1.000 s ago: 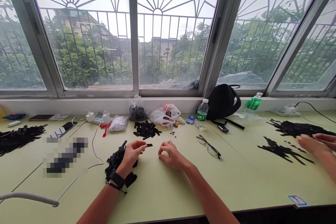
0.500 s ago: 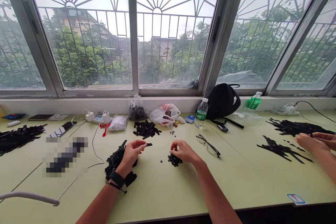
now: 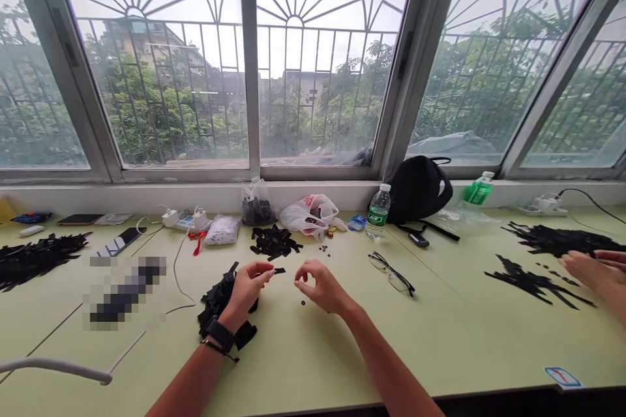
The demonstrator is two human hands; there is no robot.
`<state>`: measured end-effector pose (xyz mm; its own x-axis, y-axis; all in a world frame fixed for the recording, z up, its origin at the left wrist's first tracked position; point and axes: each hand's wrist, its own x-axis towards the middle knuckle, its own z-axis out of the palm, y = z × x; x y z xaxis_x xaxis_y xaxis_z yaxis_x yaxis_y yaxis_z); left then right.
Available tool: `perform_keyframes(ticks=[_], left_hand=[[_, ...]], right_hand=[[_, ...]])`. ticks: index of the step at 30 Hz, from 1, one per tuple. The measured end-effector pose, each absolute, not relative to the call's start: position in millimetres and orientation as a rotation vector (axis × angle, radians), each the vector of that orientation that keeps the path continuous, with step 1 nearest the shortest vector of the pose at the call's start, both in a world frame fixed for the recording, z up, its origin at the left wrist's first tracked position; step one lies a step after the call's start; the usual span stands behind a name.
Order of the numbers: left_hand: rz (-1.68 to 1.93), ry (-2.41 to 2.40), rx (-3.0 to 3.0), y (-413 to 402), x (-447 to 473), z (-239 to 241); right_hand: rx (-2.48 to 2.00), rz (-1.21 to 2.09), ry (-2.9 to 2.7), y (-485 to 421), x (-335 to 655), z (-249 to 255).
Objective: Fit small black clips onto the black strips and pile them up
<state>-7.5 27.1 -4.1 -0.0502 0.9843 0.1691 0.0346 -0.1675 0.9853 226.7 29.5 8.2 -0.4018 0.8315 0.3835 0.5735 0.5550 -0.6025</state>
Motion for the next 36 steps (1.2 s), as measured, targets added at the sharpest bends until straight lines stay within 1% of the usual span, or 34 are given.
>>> perform_keyframes(ticks=[5,12,17,27,36], left_hand=[[1.37,1.165,1.329,26,-8,-4],[1.242,1.064,1.375,23,-6,1],[1.159,1.016,1.435,19,-4,2],[1.078,1.155,1.748,22,-3,-14],[1.002,1.197,1.917,16,3,-15]], right_hand=[[-1.04,0.564,-2.27,23,205,-1],[-1.075,0.461,-2.003,27,216,6],[-1.091,0.579,-2.107,27,213,-2],[-1.213,0.63,-2.08,26,214,-5],[-1.252,0.6,-2.071,29,212,-11]])
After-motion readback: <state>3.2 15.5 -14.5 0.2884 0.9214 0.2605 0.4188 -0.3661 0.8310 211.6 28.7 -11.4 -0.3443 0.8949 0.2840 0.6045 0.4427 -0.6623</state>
